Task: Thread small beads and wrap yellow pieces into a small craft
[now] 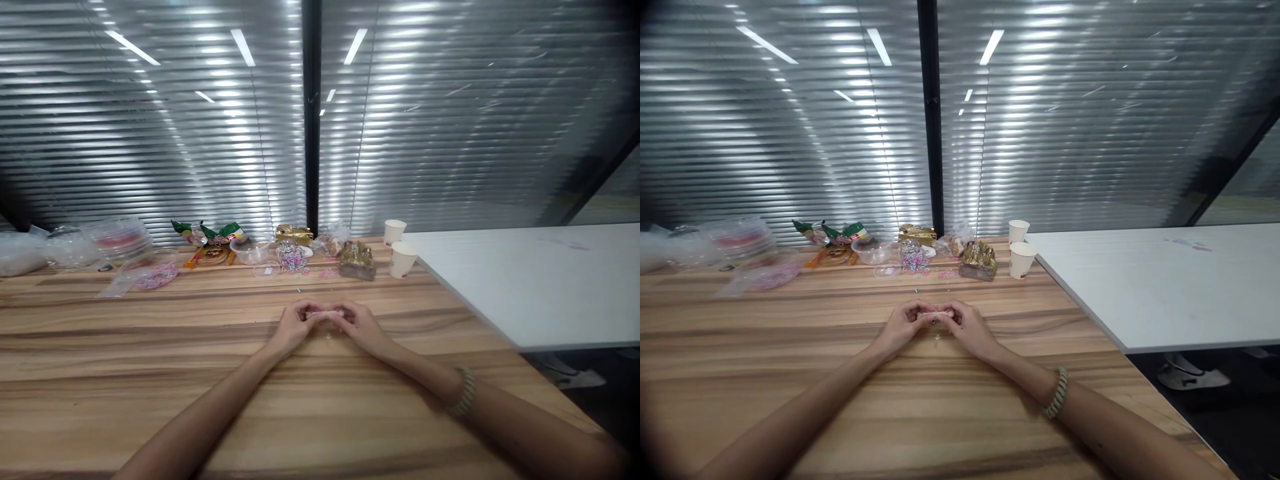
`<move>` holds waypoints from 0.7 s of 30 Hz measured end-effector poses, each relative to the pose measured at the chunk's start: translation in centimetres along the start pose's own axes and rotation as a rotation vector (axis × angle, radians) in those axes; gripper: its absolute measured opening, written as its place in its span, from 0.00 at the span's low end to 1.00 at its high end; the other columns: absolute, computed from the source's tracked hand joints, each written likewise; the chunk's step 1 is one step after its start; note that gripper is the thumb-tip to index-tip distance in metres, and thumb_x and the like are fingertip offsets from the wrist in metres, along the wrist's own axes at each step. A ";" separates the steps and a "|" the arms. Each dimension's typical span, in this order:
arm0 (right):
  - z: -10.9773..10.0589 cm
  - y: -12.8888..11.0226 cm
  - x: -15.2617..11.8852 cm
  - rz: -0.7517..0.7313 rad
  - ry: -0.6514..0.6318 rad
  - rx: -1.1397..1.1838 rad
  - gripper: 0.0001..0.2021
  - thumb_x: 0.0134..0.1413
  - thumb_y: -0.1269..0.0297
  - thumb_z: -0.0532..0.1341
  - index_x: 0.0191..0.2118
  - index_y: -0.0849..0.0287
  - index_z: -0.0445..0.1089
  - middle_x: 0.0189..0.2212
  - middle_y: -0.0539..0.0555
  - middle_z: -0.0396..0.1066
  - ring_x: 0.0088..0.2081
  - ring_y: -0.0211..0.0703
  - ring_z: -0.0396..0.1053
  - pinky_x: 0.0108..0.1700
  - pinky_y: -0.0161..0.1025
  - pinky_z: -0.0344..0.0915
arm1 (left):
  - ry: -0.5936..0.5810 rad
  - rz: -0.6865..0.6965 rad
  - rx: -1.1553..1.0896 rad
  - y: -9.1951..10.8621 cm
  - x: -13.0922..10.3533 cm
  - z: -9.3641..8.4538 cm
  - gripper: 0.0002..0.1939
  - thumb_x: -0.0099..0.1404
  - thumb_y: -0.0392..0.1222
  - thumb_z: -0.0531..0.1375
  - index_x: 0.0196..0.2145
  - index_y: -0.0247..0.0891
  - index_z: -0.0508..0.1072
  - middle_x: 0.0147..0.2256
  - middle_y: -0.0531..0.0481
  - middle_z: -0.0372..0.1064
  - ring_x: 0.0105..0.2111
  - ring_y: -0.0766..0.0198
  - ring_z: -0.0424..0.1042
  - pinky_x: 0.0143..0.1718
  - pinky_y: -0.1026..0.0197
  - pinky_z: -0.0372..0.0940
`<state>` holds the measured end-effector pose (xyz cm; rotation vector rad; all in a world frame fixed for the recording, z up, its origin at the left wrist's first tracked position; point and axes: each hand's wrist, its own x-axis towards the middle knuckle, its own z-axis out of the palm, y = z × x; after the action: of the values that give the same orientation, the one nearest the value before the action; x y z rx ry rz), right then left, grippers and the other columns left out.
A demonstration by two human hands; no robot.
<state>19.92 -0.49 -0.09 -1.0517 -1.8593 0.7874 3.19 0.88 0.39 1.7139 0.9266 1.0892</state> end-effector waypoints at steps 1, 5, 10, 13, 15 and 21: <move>0.0 0.0 0.0 0.000 -0.001 0.000 0.12 0.52 0.61 0.54 0.38 0.61 0.68 0.33 0.55 0.70 0.32 0.40 0.66 0.34 0.36 0.63 | 0.000 -0.001 0.005 0.1 0.0 0.0 0.13 0.52 0.46 0.59 0.30 0.33 0.72 0.31 0.45 0.71 0.33 0.61 0.68 0.35 0.62 0.61; 0.0 0.0 0.0 0.008 0.001 -0.007 0.12 0.52 0.61 0.54 0.38 0.61 0.68 0.33 0.55 0.70 0.32 0.40 0.66 0.34 0.36 0.63 | -0.006 -0.003 0.015 0.3 -0.1 0.0 0.12 0.53 0.46 0.58 0.30 0.33 0.72 0.31 0.45 0.71 0.33 0.61 0.68 0.36 0.62 0.61; 0.0 0.0 0.0 -0.004 0.009 -0.024 0.11 0.52 0.62 0.53 0.38 0.61 0.68 0.33 0.55 0.70 0.32 0.40 0.65 0.34 0.36 0.63 | -0.001 -0.020 0.023 0.3 -0.2 0.0 0.13 0.54 0.46 0.57 0.32 0.34 0.72 0.32 0.46 0.71 0.33 0.61 0.68 0.36 0.63 0.61; 0.0 -0.1 0.0 0.002 0.011 -0.031 0.12 0.52 0.61 0.53 0.38 0.61 0.68 0.32 0.54 0.70 0.31 0.40 0.65 0.33 0.35 0.62 | 0.010 -0.040 0.001 0.2 -0.1 0.1 0.13 0.54 0.46 0.57 0.33 0.34 0.72 0.32 0.46 0.71 0.33 0.62 0.68 0.35 0.63 0.61; 0.0 -0.1 0.0 0.002 0.013 -0.028 0.12 0.52 0.60 0.53 0.38 0.61 0.68 0.31 0.54 0.70 0.31 0.40 0.66 0.33 0.35 0.62 | 0.020 -0.050 -0.004 0.2 -0.1 0.1 0.14 0.53 0.46 0.57 0.33 0.34 0.72 0.33 0.46 0.71 0.33 0.62 0.68 0.35 0.63 0.61; 0.0 0.0 0.0 0.002 0.027 -0.038 0.13 0.52 0.59 0.53 0.38 0.61 0.68 0.30 0.55 0.70 0.31 0.40 0.66 0.32 0.35 0.62 | -0.007 -0.053 0.012 0.0 -0.1 0.2 0.14 0.54 0.47 0.57 0.32 0.33 0.71 0.33 0.45 0.71 0.34 0.61 0.68 0.36 0.62 0.61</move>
<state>19.90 -0.45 -0.13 -1.0835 -1.8568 0.7376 3.32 0.78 0.32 1.6927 0.9701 1.0444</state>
